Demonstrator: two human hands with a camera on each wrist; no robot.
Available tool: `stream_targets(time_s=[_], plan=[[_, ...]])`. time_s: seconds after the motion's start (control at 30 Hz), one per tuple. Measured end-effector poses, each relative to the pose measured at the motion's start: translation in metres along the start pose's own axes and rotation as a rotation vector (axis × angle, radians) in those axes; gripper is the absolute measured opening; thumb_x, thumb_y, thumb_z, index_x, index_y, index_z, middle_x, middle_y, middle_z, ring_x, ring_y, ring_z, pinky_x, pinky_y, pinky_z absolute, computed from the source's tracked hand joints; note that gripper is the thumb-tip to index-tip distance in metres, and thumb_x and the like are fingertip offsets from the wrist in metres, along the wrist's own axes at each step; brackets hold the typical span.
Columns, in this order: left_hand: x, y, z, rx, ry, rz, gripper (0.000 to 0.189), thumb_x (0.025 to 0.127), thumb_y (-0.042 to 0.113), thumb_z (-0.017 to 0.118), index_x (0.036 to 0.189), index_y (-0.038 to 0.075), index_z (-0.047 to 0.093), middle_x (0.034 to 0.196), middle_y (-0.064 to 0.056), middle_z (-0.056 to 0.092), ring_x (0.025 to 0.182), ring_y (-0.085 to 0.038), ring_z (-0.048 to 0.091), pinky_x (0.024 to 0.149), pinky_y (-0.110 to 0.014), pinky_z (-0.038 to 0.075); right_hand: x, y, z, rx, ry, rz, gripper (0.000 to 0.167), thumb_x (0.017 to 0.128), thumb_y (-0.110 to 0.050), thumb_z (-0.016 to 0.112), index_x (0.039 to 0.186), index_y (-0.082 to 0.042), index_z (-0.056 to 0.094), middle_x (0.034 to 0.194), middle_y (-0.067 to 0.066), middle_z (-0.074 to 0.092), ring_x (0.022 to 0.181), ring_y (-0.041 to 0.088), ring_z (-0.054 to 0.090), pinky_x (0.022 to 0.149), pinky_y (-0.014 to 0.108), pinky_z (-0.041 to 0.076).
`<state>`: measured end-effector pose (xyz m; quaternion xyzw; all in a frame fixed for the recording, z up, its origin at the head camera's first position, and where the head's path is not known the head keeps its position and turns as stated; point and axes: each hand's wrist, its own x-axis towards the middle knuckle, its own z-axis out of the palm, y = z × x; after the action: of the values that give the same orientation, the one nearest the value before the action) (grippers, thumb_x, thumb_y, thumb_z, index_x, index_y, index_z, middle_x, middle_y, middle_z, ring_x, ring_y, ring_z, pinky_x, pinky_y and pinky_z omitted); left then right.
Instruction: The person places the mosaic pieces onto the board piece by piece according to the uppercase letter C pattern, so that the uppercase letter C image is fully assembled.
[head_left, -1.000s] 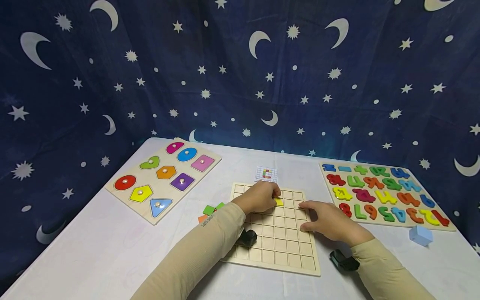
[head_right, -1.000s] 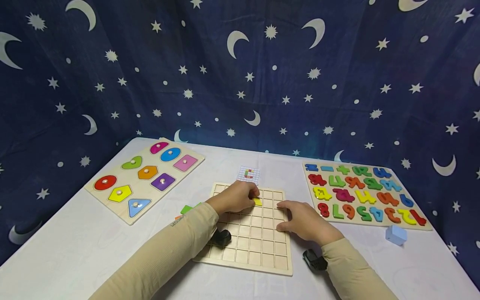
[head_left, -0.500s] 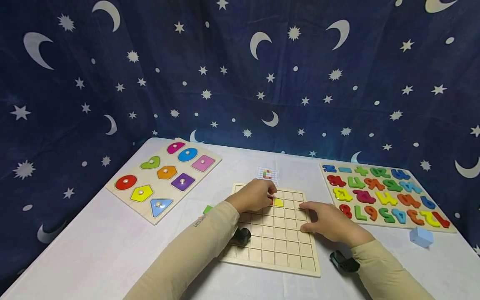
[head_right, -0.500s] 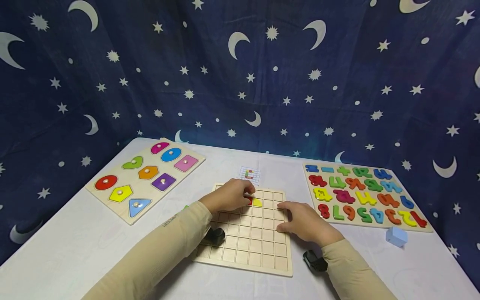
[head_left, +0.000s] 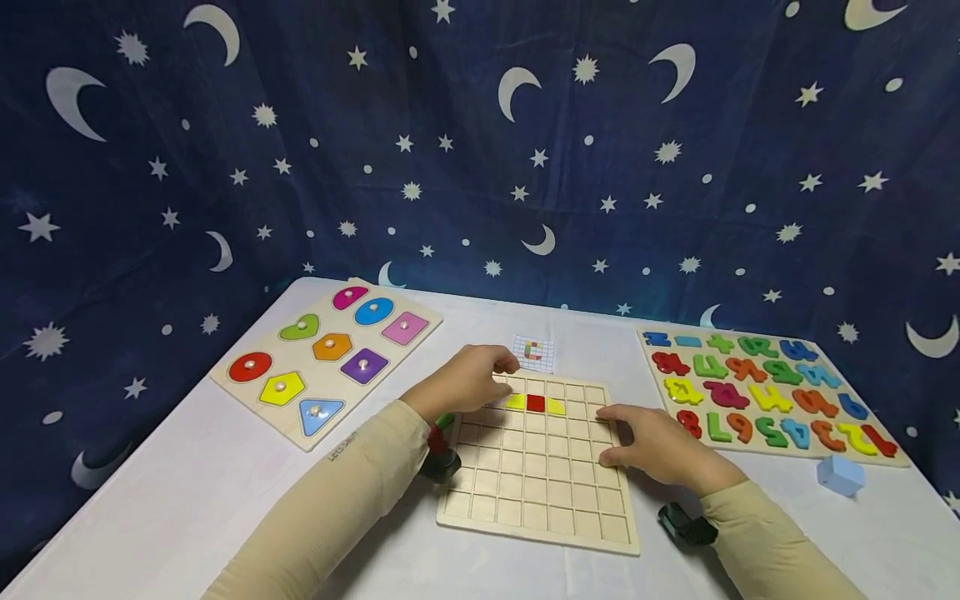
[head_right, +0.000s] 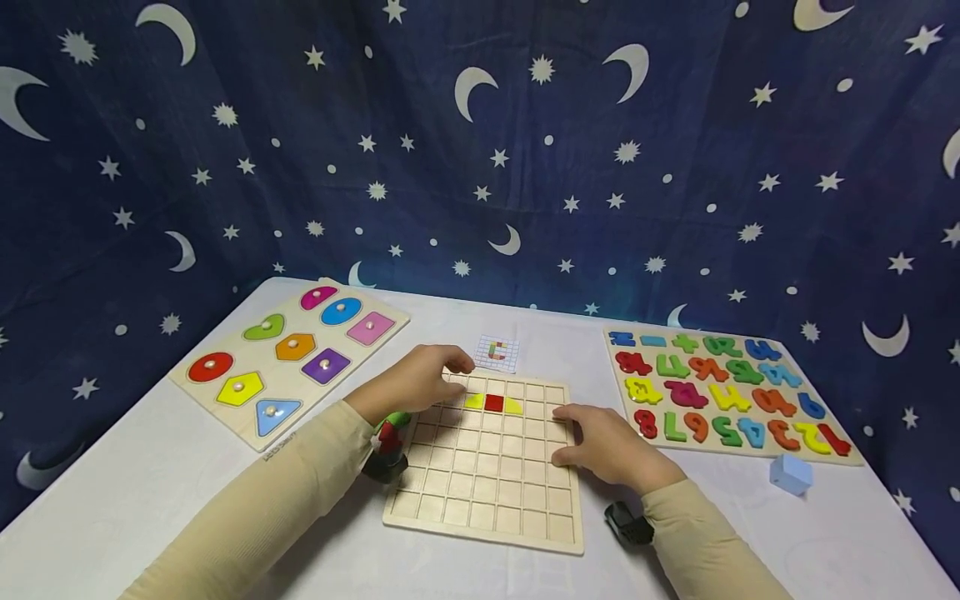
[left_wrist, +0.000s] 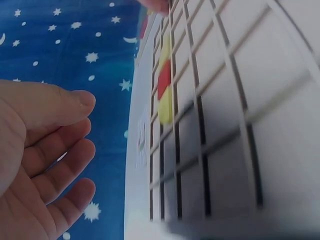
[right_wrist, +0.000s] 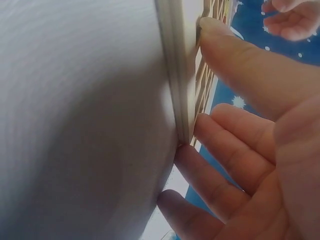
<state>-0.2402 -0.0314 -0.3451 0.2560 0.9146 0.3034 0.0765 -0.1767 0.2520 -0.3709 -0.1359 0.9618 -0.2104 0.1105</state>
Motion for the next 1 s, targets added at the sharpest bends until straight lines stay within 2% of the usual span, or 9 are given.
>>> stream_targets(time_s=[0.37, 0.67, 0.83, 1.0], plan=[[-0.023, -0.03, -0.013, -0.017, 0.067, -0.095, 0.032, 0.089, 0.009, 0.076, 0.119, 0.004, 0.067, 0.113, -0.008, 0.068, 0.109, -0.025, 0.061, 0.098, -0.039, 0.048, 0.0, -0.001, 0.003, 0.015, 0.001, 0.013, 0.067, 0.08, -0.032, 0.084, 0.136, -0.005, 0.059, 0.138, 0.022, 0.055, 0.13, 0.045, 0.047, 0.105, 0.062, 0.035], [-0.041, -0.05, -0.019, -0.009, 0.069, -0.201, 0.028, 0.088, 0.01, 0.076, 0.115, 0.007, 0.068, 0.107, -0.003, 0.067, 0.106, -0.024, 0.06, 0.098, -0.039, 0.049, 0.0, -0.001, 0.003, 0.01, 0.005, 0.011, 0.067, 0.08, -0.032, 0.084, 0.136, -0.005, 0.059, 0.139, 0.021, 0.055, 0.13, 0.045, 0.047, 0.105, 0.062, 0.035], [-0.049, -0.062, -0.016, -0.014, 0.051, -0.219, 0.026, 0.087, 0.007, 0.077, 0.112, 0.007, 0.069, 0.103, -0.001, 0.067, 0.102, -0.021, 0.061, 0.097, -0.038, 0.049, 0.001, -0.001, 0.002, 0.014, 0.0, 0.017, 0.067, 0.08, -0.031, 0.084, 0.137, -0.005, 0.059, 0.139, 0.021, 0.055, 0.131, 0.045, 0.046, 0.105, 0.063, 0.035], [-0.055, -0.069, -0.012, 0.002, 0.039, -0.211, 0.024, 0.086, 0.007, 0.078, 0.109, 0.009, 0.07, 0.101, 0.001, 0.067, 0.097, -0.019, 0.06, 0.096, -0.037, 0.05, 0.0, -0.002, 0.002, 0.016, -0.006, 0.023, 0.068, 0.08, -0.032, 0.084, 0.138, -0.005, 0.058, 0.14, 0.021, 0.054, 0.131, 0.045, 0.046, 0.105, 0.063, 0.034]])
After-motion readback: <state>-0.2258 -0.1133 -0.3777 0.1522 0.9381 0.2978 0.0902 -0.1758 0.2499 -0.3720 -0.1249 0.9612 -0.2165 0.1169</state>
